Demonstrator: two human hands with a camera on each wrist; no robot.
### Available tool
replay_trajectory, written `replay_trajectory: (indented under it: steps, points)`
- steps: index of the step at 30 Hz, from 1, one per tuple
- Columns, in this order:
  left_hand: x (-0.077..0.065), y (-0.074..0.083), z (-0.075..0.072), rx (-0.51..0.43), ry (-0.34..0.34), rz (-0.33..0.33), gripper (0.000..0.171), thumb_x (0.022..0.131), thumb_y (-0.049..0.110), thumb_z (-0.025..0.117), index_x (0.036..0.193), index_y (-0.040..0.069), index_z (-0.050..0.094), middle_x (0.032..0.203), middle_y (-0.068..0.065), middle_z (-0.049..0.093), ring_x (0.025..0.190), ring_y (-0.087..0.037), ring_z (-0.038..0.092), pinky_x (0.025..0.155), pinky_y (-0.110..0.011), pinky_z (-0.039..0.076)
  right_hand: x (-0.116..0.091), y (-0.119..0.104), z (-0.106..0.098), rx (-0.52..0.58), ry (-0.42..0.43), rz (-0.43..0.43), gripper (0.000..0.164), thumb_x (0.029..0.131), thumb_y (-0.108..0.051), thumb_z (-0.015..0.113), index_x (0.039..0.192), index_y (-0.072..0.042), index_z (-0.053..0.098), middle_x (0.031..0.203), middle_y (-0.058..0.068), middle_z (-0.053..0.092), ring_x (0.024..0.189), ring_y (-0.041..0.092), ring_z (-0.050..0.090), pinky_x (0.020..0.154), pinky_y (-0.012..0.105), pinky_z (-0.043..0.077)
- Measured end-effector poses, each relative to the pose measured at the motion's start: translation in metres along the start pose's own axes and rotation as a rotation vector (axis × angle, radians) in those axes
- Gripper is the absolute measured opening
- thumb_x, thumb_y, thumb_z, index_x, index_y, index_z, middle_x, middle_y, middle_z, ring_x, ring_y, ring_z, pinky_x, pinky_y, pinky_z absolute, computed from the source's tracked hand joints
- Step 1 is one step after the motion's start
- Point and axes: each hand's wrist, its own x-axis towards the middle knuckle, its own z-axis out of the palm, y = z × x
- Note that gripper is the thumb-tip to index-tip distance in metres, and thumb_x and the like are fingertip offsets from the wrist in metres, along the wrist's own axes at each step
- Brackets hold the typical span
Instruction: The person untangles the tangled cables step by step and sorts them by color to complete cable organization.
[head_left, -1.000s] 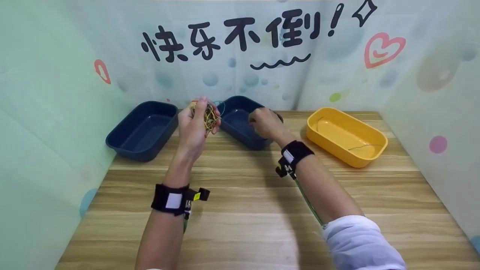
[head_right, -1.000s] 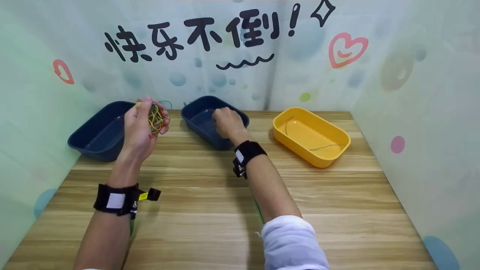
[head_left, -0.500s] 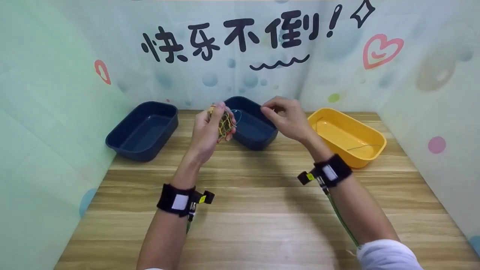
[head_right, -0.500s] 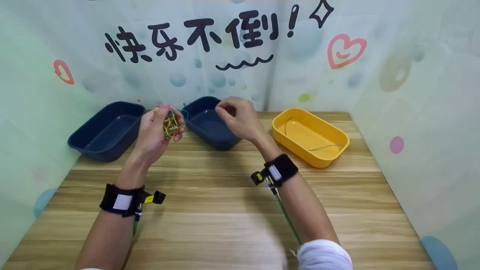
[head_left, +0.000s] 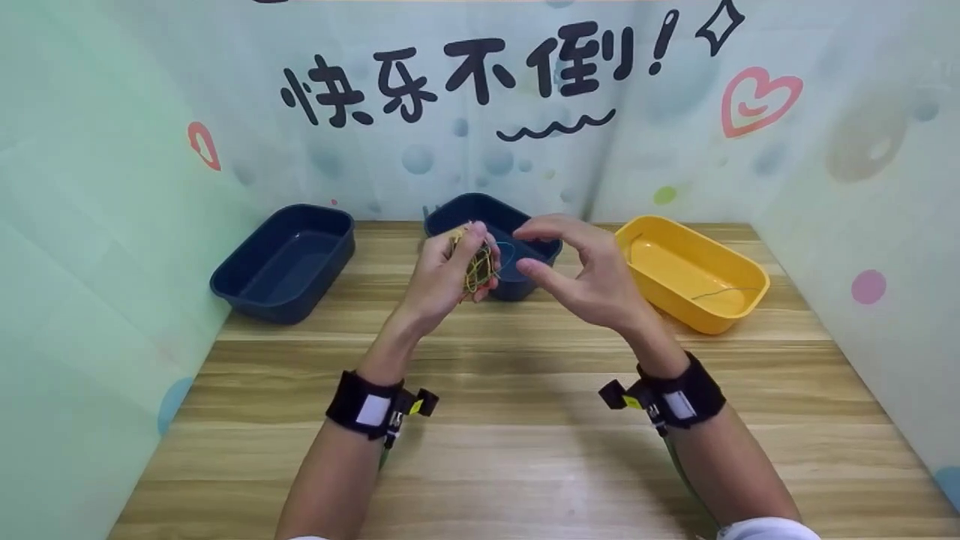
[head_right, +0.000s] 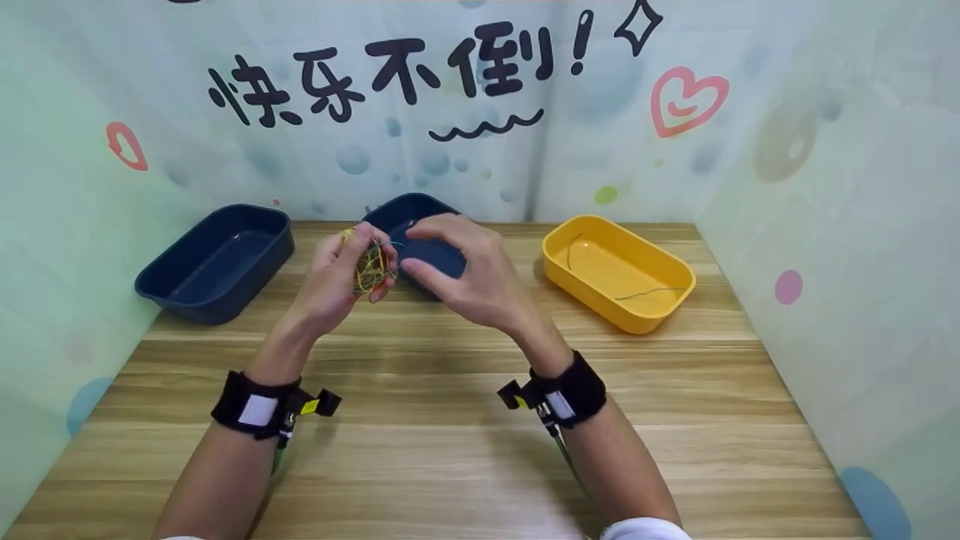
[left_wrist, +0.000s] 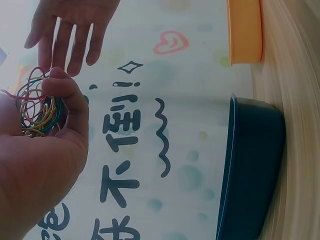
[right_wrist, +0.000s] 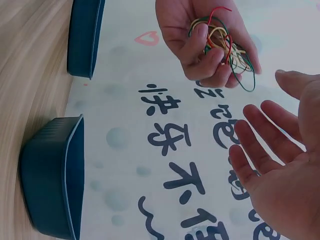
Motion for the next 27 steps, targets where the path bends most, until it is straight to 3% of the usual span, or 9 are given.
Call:
replay_trajectory:
  steps: [7, 11, 17, 22, 27]
  points:
    - [0.000, -0.002, 0.005, 0.025, -0.076, 0.013, 0.038, 0.098, 0.027, 0.035, 0.091, -0.008, 0.050, 0.078, -0.024, 0.053, 0.055, -0.042, 0.048, 0.038, -0.046, 0.038, -0.005, 0.002, 0.007, -0.073, 0.021, -0.020, 0.025, 0.075, 0.000, 0.071, 0.098, -0.002, 0.064, 0.094, 0.010, 0.062, 0.087, 0.022, 0.058, 0.078, 0.034, 0.046]
    - [-0.001, -0.003, 0.006, 0.030, -0.090, 0.014, 0.038, 0.098, 0.027, 0.035, 0.092, -0.008, 0.050, 0.078, -0.027, 0.051, 0.053, -0.038, 0.048, 0.039, -0.052, 0.036, -0.007, 0.004, 0.010, -0.038, 0.036, 0.007, 0.016, 0.077, 0.003, 0.067, 0.093, -0.001, 0.065, 0.088, 0.009, 0.063, 0.077, 0.019, 0.057, 0.067, 0.032, 0.047]
    - [-0.001, -0.003, 0.006, 0.037, -0.103, 0.007, 0.037, 0.098, 0.027, 0.035, 0.093, -0.006, 0.051, 0.078, -0.028, 0.050, 0.051, -0.042, 0.044, 0.038, -0.045, 0.038, -0.012, 0.006, 0.010, 0.184, 0.030, 0.130, 0.011, 0.081, 0.006, 0.061, 0.091, 0.003, 0.064, 0.085, 0.013, 0.061, 0.071, 0.025, 0.054, 0.062, 0.031, 0.046]
    - [-0.001, -0.003, 0.004, 0.039, -0.094, 0.007, 0.037, 0.098, 0.026, 0.036, 0.092, -0.007, 0.051, 0.078, -0.026, 0.051, 0.050, -0.045, 0.041, 0.037, -0.041, 0.038, -0.015, 0.007, 0.010, 0.380, 0.011, 0.296, 0.011, 0.084, 0.002, 0.059, 0.094, 0.001, 0.064, 0.087, 0.020, 0.060, 0.072, 0.035, 0.056, 0.065, 0.041, 0.050]
    - [-0.001, -0.002, 0.002, 0.041, -0.088, 0.017, 0.036, 0.098, 0.025, 0.036, 0.090, -0.007, 0.052, 0.076, -0.026, 0.051, 0.048, -0.045, 0.039, 0.036, -0.040, 0.037, -0.017, 0.010, 0.011, 0.474, 0.030, 0.408, 0.011, 0.086, -0.003, 0.058, 0.096, 0.003, 0.062, 0.085, 0.022, 0.058, 0.071, 0.045, 0.054, 0.069, 0.050, 0.048]
